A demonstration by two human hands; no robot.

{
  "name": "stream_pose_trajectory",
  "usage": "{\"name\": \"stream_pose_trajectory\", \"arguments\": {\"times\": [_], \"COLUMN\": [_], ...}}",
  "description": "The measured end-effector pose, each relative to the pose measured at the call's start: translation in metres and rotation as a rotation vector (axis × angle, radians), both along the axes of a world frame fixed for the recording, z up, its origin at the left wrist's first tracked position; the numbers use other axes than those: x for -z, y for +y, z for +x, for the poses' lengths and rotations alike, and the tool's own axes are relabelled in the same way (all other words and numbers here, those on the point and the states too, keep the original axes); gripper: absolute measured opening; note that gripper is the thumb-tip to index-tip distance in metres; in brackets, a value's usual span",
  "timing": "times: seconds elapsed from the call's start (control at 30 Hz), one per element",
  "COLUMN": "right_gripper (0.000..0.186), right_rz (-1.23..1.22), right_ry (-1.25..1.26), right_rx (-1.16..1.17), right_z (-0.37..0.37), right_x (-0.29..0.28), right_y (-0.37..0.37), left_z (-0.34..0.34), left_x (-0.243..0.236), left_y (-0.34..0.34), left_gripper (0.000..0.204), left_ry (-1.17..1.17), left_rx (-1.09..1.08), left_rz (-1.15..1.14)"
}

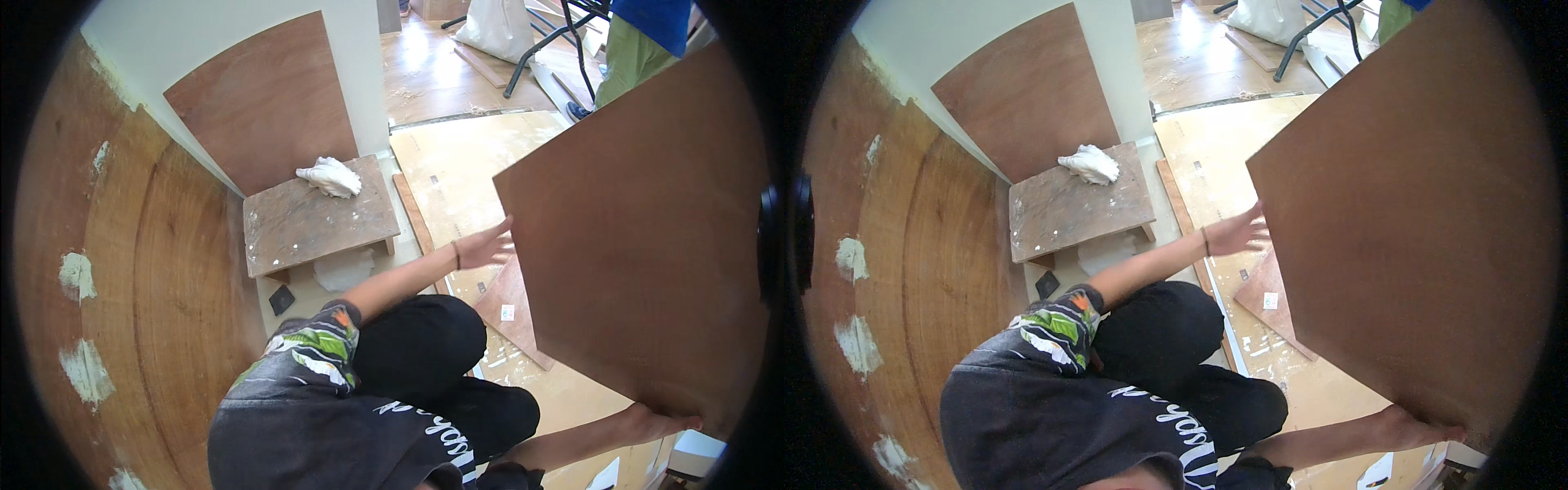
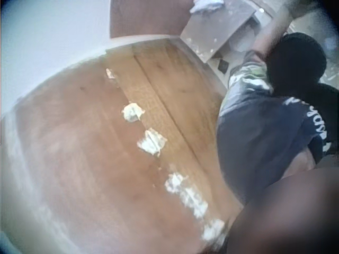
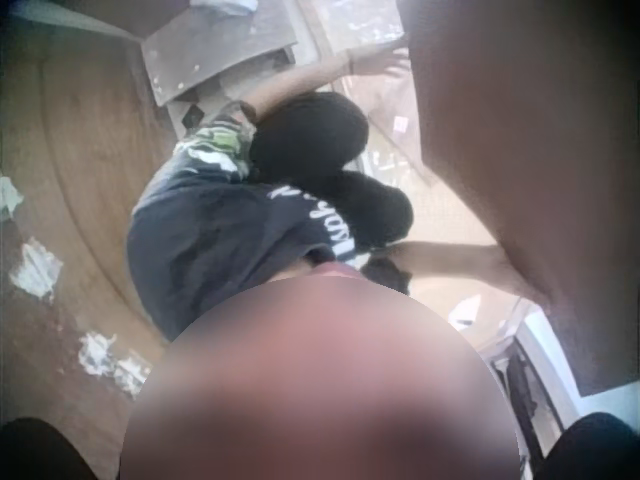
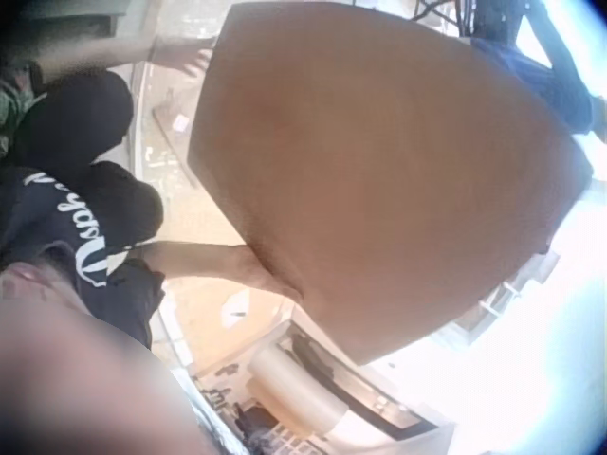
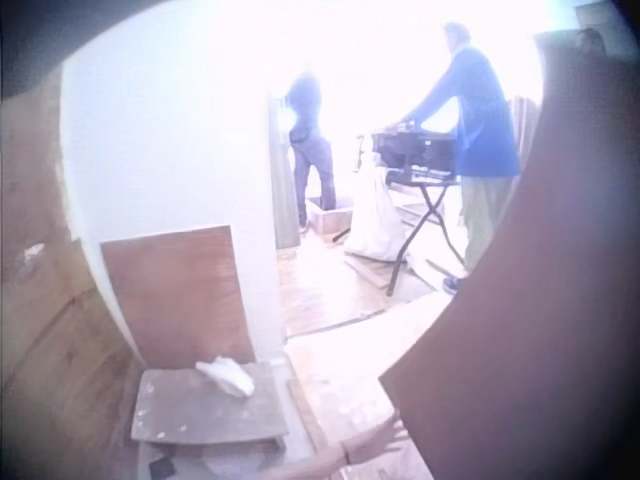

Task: The person kneels on the floor and uses a utility knife to cut a thin wooden strip along a larger plywood sheet. They repeatedly measure, align, and cut the strip, then place it on the sheet. Another person works nearby on the same floor area.

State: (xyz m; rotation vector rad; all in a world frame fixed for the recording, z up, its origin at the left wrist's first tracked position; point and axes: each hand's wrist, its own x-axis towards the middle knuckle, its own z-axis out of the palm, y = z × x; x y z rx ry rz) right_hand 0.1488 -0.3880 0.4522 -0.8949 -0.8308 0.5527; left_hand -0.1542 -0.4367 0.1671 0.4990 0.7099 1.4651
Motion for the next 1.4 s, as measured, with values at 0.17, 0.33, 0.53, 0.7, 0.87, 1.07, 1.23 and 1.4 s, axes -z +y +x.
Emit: {"name": "stream_pose_trajectory", "arguments": {"times": [0.17,0.33,0.53,0.7,0.87,1.07,1.23,1.4], "right_gripper": [0.085,0.099,0.127,0.072,0.062,0.072,0.087,0.112], "right_rz": [0.055,0.098,-0.108,-0.243,-0.607,-1.082,-0.28,0.317], "right_ry": [0.287,0.562,1.216,1.033,1.185,1.187,0.035,-0.915], "right_rx": [-0.112,-0.391,-1.135,-1.575,-1.709,-1.598,-0.567,-0.04], "right_z": [-0.018,-0.065,-0.216,-0.378,-0.465,-0.454,-0.305,-0.16], "right_x": [-0.006,0.035,0.122,0.162,0.179,0.207,0.131,0.048], "right_y": [0.016,0.058,0.092,0.027,-0.046,-0.053,-0.012,0.072], "left_z": [-0.046,-0.103,-0.167,-0.185,-0.189,-0.193,-0.184,-0.168], "left_x": [-0.099,-0.215,-0.375,-0.471,-0.478,-0.464,-0.434,-0.409], "left_y": [0.014,-0.021,-0.099,-0.14,-0.154,-0.161,-0.138,-0.085], "left_gripper": [0.077,0.056,0.058,0.047,0.042,0.038,0.033,0.035], "left_ry": [0.09,0.311,0.838,1.478,1.707,1.782,1.777,1.667], "left_rx": [-0.338,-0.857,-1.086,-1.156,-1.229,-1.297,-1.298,-1.105], "left_rz": [0.266,0.534,0.838,0.849,0.539,0.284,0.51,0.427]}}
